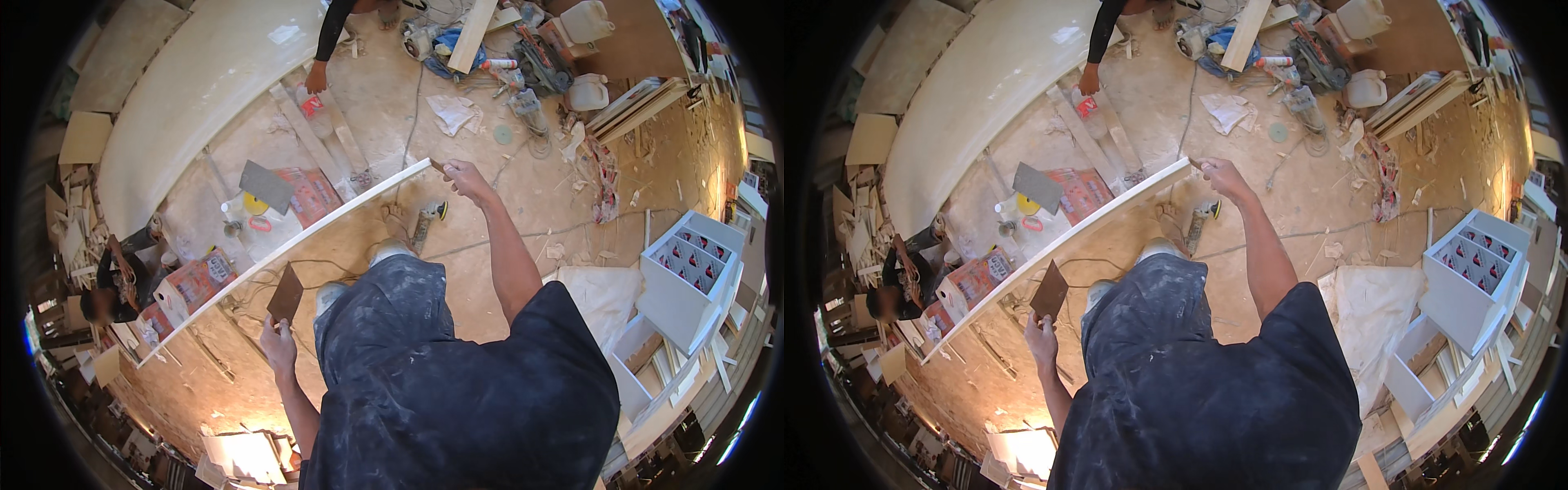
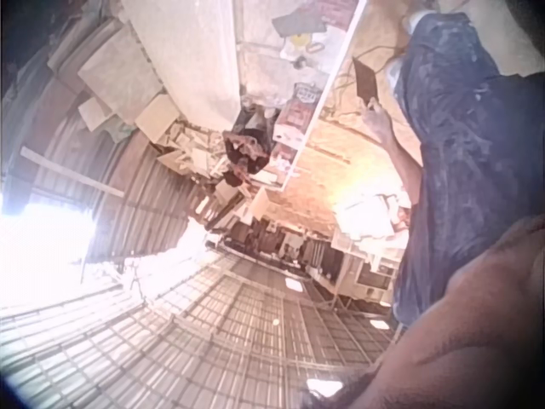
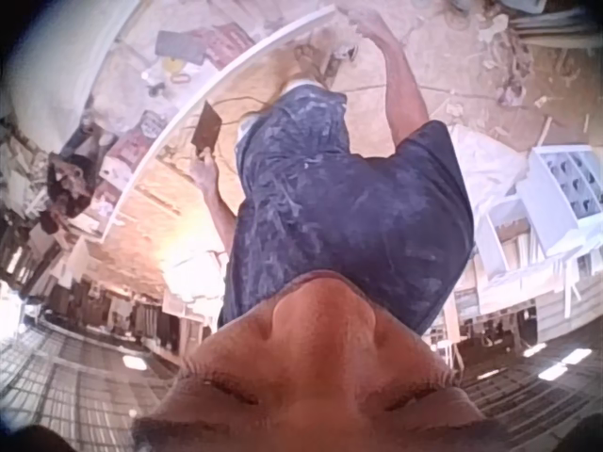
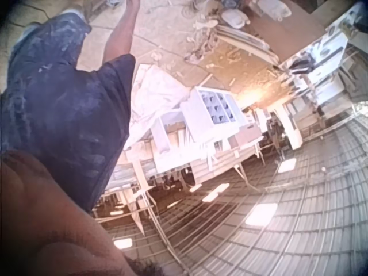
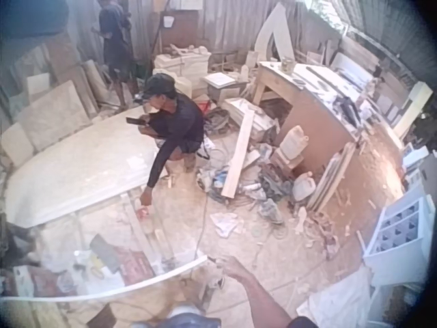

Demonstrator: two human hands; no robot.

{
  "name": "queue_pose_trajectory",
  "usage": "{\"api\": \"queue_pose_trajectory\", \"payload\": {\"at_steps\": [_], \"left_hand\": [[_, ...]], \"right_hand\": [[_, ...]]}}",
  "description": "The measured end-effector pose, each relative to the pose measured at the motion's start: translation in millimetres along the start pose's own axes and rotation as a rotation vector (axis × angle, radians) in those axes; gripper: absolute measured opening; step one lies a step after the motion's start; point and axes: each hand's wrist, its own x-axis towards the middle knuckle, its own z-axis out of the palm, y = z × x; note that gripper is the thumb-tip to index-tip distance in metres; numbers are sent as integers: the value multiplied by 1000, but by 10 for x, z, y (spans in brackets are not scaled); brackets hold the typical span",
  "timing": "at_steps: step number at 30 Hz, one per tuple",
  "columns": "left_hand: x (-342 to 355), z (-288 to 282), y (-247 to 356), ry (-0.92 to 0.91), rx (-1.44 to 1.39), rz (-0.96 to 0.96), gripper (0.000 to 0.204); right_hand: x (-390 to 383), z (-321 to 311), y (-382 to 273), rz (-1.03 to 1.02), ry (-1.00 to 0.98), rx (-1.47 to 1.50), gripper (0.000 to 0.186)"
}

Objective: The person applies adhesive and applies pieces of laminate to the edge of a large board using a small scraper and their hands. They then press the laminate firmly against the edge and handle small pieces of scrap material.

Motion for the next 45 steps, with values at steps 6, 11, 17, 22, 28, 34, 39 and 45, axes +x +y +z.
{"api": "queue_pose_trajectory", "payload": {"at_steps": [6, 11, 17, 22, 28, 34, 39, 45], "left_hand": [[-3, 31, -100, 18, 2, 46, 32], [-15, 43, -110, 17, -1, 47, 32], [10, 8, -20, -1, 19, 23, 31], [26, 24, -43, 10, 3, 43, 30], [29, 14, 11, -26, 13, 46, 32], [14, 11, 19, -2, -17, 50, 31], [33, -14, 8, -22, -5, 36, 30], [0, 11, 6, 26, -41, 81, 27]], "right_hand": [[44, 8, 165, -211, 140, -10, 36], [3, -11, 142, -117, 76, -37, 35], [-89, 8, 84, -155, 83, -84, 33], [-27, 44, 181, -272, 78, -114, 33], [-18, 4, 185, -201, 93, -81, 35], [3, -35, 229, -148, 93, -73, 35], [-2, 68, 251, -145, 48, -3, 35], [-96, 98, -8, -124, 83, 54, 35]]}}
